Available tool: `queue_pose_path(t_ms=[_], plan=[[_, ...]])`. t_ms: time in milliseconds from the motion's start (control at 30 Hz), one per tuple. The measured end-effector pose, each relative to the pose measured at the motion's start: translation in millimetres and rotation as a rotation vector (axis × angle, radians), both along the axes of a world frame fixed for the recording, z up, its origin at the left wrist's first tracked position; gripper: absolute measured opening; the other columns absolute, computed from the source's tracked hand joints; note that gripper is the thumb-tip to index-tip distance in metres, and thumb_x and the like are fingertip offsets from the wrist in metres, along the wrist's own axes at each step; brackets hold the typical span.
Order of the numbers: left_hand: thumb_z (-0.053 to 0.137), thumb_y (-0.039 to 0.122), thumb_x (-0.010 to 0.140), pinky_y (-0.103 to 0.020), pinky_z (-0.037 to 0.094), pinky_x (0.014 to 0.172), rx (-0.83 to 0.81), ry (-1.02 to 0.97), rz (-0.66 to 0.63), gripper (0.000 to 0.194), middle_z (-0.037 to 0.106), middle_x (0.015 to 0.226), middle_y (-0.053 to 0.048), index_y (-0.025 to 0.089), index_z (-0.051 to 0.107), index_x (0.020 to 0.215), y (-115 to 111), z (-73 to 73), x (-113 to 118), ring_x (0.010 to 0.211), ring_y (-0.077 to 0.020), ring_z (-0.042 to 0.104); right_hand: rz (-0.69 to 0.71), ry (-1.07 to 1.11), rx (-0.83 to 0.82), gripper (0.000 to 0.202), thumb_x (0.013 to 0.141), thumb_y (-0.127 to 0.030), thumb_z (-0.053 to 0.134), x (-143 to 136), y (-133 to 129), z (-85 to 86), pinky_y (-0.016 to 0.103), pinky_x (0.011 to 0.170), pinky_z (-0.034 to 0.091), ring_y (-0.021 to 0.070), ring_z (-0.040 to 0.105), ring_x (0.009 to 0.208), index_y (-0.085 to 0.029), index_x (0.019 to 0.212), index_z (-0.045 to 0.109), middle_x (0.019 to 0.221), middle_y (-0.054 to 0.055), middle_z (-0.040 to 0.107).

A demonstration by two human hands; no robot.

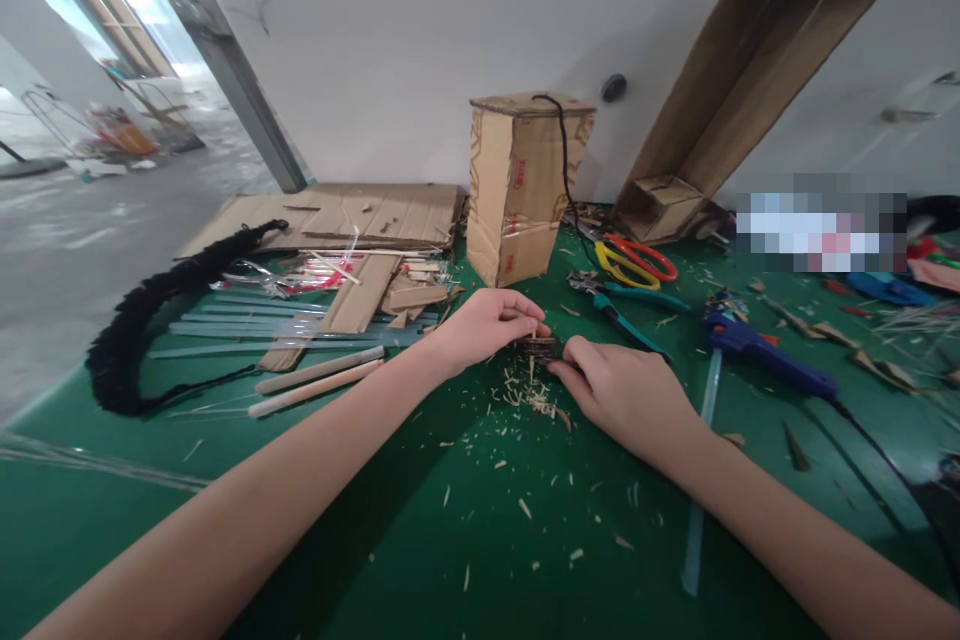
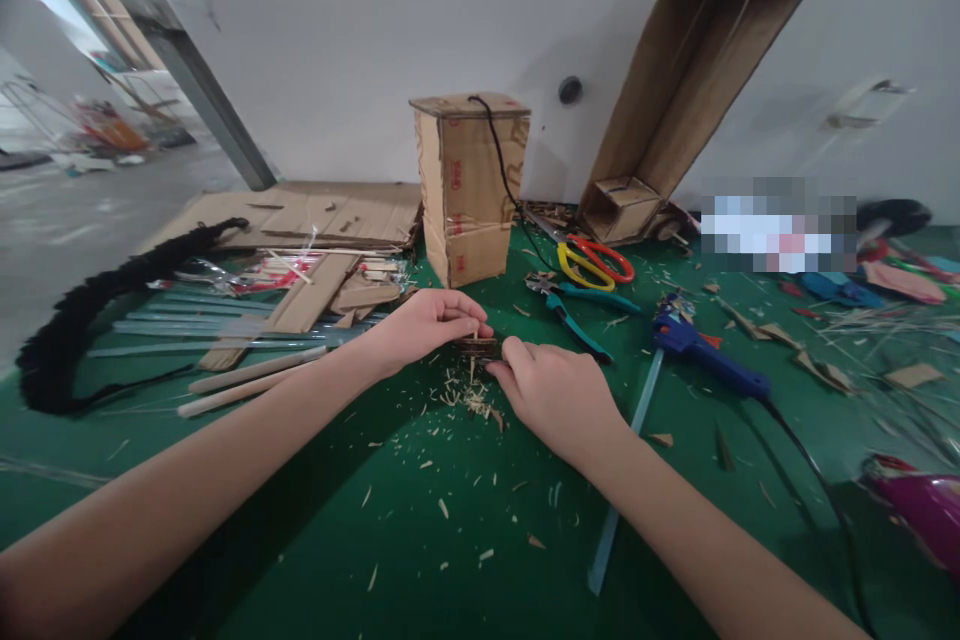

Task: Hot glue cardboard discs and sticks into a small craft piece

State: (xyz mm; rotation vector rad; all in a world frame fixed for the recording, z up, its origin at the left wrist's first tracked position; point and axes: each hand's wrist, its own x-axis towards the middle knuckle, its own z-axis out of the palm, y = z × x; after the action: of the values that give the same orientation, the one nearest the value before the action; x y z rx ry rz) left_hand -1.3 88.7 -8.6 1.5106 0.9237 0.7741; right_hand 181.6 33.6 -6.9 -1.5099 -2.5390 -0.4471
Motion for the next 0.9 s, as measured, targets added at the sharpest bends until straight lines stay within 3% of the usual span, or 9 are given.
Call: queue_pose_path(t_ms=[167,433,533,700,900], plan=[[0.053,0.017,0.077,-0.03,0.047,0.079,-0.021,-0.026,0.003,0.01,0.068,0.083,-0.008,0.013,0.058,0.084,1.0,-0.1,-0.1,0.082,-0.0141,0.063,0.008,0.028,0.056,0.038,0.089,-0.039,0.029,-1.9,0.0,-1.6,0.026,0.047,0.016,0.0126,0.053,0.06,-0.018,0.069,0.055,0.059,0.002,0.058],[0.051,0.015,0.077,-0.029,0.047,0.078,-0.036,-0.003,0.019,0.009,0.068,0.082,-0.007,0.013,0.057,0.083,-0.6,2.6,0.1,0.08,-0.0129,0.063,0.074,-0.02,-0.047,0.035,0.088,-0.038,0.031,-5.9,-3.3,1.4,0.027,0.045,0.011,0.0103,0.051,0.05,-0.02,0.069,0.054,0.058,-0.001,0.061],[0.051,0.016,0.077,-0.03,0.046,0.078,-0.027,-0.001,0.023,0.009,0.069,0.082,-0.007,0.014,0.057,0.083,-0.7,2.3,-0.1,0.081,-0.0129,0.063,0.094,-0.029,-0.006,0.035,0.089,-0.036,0.031,-5.8,-5.0,1.0,0.027,0.044,0.011,0.0097,0.051,0.048,-0.019,0.069,0.054,0.057,-0.001,0.06],[0.051,0.016,0.076,-0.029,0.047,0.078,-0.038,-0.016,0.0,0.01,0.069,0.083,-0.007,0.014,0.057,0.083,-0.4,1.0,0.0,0.083,-0.0139,0.063,0.008,-0.009,0.061,0.036,0.089,-0.036,0.029,-5.3,-4.9,-1.7,0.026,0.044,0.012,0.0092,0.05,0.046,-0.019,0.07,0.054,0.056,0.0,0.059],[0.052,0.019,0.077,-0.028,0.047,0.077,0.006,0.003,0.023,0.011,0.069,0.084,-0.008,0.014,0.058,0.085,-0.7,0.2,-0.5,0.08,-0.0128,0.063,0.094,-0.05,0.015,0.034,0.089,-0.037,0.031,-7.1,-4.9,-1.5,0.027,0.044,0.01,0.0106,0.052,0.047,-0.019,0.07,0.053,0.056,0.0,0.06]])
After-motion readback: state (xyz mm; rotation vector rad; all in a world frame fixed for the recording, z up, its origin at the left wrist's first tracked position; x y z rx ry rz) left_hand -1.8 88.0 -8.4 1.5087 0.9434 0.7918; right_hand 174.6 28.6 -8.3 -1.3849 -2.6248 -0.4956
